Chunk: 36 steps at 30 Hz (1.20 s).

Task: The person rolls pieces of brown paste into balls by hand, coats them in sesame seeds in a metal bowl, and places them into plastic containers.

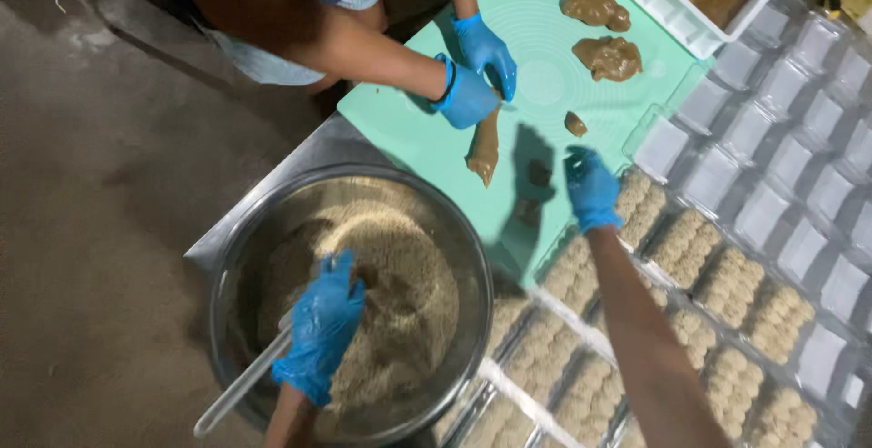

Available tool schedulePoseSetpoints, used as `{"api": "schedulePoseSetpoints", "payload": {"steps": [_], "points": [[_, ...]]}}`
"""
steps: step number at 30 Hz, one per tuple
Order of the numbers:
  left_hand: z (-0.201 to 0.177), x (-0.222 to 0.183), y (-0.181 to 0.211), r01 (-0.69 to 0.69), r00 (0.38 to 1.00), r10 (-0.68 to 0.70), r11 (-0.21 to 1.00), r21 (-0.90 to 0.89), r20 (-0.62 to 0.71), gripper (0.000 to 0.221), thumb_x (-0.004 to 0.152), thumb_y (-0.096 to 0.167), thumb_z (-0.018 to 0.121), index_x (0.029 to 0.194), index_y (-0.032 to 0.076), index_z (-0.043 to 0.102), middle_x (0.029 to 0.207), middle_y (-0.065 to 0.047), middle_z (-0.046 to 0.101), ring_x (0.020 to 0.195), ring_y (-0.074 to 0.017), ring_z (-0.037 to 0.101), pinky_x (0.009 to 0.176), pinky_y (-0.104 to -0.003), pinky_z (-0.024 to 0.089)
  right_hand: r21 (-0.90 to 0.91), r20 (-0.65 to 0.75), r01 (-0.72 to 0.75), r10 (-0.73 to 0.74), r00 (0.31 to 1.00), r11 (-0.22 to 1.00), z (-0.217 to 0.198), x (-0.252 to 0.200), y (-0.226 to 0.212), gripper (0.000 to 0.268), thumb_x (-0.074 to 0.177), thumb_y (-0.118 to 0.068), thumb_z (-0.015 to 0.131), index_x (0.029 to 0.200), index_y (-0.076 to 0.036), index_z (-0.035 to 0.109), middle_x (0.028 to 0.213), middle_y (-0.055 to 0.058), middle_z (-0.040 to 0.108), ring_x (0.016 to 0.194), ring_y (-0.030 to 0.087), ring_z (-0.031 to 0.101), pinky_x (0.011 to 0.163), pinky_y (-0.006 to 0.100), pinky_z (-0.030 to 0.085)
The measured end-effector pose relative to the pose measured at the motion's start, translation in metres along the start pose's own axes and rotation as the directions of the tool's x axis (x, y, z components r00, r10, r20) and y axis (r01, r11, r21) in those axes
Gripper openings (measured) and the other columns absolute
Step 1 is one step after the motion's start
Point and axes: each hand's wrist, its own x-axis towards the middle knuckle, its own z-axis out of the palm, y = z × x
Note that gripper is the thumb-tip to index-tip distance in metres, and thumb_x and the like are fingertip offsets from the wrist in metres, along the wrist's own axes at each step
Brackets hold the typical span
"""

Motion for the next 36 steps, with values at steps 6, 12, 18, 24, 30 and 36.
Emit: {"api": "schedulePoseSetpoints", "payload": {"steps": [6,12,18,24,30,36], "points": [[-0.037,0.001,0.075,0.402,0.894,-0.304,0.869,-0.288,0.330,0.046,0.095,0.028,0.062,0.140,0.026,0.063,0.138,-0.003,0.065,0.086,-0.0269,0.078,0.083,-0.035,0.062,-0.331,0.017,0.108,-0.108,0.994,0.937,0.032,0.117,0.030,0.045,0.096,-0.018,0.062,0.141,-0.014,0.060,0.117,0.021,0.066,0.095,0.045,0.067,0.074,0.056,0.053],[-0.010,-0.032,0.103,0.039,0.999,-0.029,0.850,-0.525,0.027,0.028,0.093,0.022,0.067,0.117,0.013,0.077,0.114,-0.007,0.078,0.098,-0.0232,0.077,0.085,-0.035,0.060,0.380,-0.053,-0.102,0.131,0.990,0.919,0.048,0.073,0.037,0.024,0.104,-0.023,0.063,0.123,-0.011,0.071,0.110,0.012,0.075,0.097,0.031,0.070,0.085,0.046,0.059],[0.014,-0.060,0.134,0.276,0.952,-0.013,0.474,-0.836,0.307,0.029,0.095,0.014,0.066,0.121,0.009,0.076,0.109,-0.006,0.082,0.092,-0.0165,0.075,0.081,-0.030,0.060,0.953,0.269,-0.258,0.053,0.962,-0.156,-0.053,-0.102,-0.044,0.027,0.099,-0.013,0.067,0.124,-0.004,0.064,0.125,0.012,0.069,0.101,0.019,0.067,0.085,0.033,0.051],[0.047,-0.084,0.175,0.466,0.874,0.242,-0.181,-0.866,0.420,0.060,0.092,0.007,0.065,0.148,0.019,0.048,0.123,-0.005,0.070,0.100,-0.0136,0.069,0.088,-0.027,0.056,0.848,0.229,-0.311,0.232,0.945,0.430,-0.107,-0.279,-0.198,0.023,0.095,-0.008,0.067,0.117,-0.002,0.069,0.114,0.011,0.069,0.103,0.018,0.064,0.095,0.032,0.050],[0.015,-0.097,0.157,-0.006,0.997,0.075,0.012,-1.000,-0.005,0.032,0.094,0.003,0.071,0.126,0.005,0.068,0.125,-0.012,0.069,0.109,-0.0189,0.068,0.094,-0.032,0.056,0.741,-0.044,0.167,-0.201,0.979,0.650,-0.106,-0.347,-0.266,0.019,0.096,-0.005,0.064,0.115,-0.003,0.064,0.138,0.009,0.057,0.128,0.021,0.054,0.108,0.035,0.042],[-0.018,-0.108,0.119,-0.487,0.872,0.249,0.505,-0.712,-0.421,0.023,0.084,0.007,0.078,0.105,0.005,0.069,0.119,-0.015,0.067,0.110,-0.0255,0.067,0.092,-0.035,0.055,0.892,0.445,-0.446,-0.040,0.895,-0.072,-0.085,-0.351,-0.257,0.018,0.103,-0.010,0.061,0.120,-0.005,0.064,0.112,0.007,0.068,0.101,0.017,0.063,0.093,0.034,0.050]]}}
